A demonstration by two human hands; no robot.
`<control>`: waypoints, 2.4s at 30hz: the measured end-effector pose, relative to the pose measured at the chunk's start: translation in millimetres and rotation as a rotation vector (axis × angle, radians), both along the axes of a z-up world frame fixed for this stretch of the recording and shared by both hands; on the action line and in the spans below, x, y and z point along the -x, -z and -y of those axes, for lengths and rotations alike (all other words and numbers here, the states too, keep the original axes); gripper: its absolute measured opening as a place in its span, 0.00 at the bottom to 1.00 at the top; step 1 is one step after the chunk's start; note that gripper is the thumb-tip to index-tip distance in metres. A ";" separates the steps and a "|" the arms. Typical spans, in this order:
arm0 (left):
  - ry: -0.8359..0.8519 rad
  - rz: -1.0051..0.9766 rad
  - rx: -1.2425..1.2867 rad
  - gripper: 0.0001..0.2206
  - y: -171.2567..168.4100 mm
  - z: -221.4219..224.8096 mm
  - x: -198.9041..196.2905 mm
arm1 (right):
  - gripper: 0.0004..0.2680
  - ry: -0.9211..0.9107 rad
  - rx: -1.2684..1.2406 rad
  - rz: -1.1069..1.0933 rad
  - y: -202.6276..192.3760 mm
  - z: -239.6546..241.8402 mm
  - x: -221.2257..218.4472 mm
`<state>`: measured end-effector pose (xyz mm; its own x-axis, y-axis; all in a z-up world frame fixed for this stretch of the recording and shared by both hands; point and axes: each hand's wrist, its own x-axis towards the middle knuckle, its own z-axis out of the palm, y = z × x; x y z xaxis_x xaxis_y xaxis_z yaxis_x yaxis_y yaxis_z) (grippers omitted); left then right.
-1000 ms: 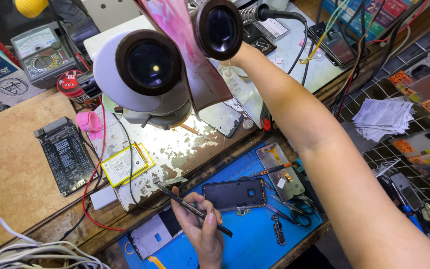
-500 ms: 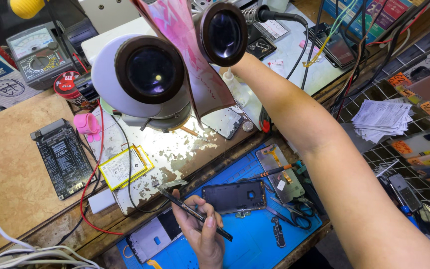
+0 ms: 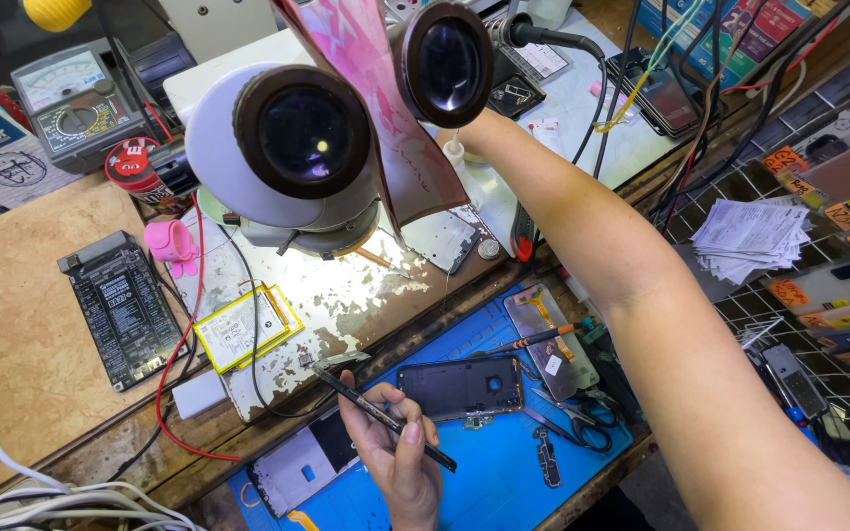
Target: The person reassembles a smartphone by connecting internal components and securing the back cover. They test the device by powering it on and navigating the interface, then use a microscope to inspect and adjust small parts before final assembly.
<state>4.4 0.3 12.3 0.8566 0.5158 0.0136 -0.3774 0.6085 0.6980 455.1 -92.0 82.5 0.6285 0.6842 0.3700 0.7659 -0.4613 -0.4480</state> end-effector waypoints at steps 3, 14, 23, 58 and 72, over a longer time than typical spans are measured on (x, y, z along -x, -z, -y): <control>0.000 -0.002 -0.007 0.45 -0.6 -0.5 0.1 | 0.09 -0.001 -0.003 -0.004 0.8 2.6 3.6; 0.007 0.008 0.001 0.45 -1.0 0.0 0.4 | 0.10 -0.001 -0.005 -0.016 7.3 5.7 11.1; 0.010 0.015 0.006 0.45 -0.8 -1.6 1.2 | 0.10 0.008 -0.010 -0.007 1.7 2.0 2.1; 0.043 -0.025 0.050 0.43 -2.7 -2.9 2.0 | 0.10 0.035 -0.024 0.012 -10.8 5.7 -8.7; 0.059 0.003 -0.028 0.38 -5.9 -2.2 3.7 | 0.04 0.119 -0.712 -0.328 -73.1 66.1 131.6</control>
<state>0.7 2.4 18.2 0.8854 0.4639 0.0297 -0.3435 0.6099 0.7141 323.5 -158.1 155.6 0.8353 0.2745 0.4764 0.5070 -0.0494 -0.8605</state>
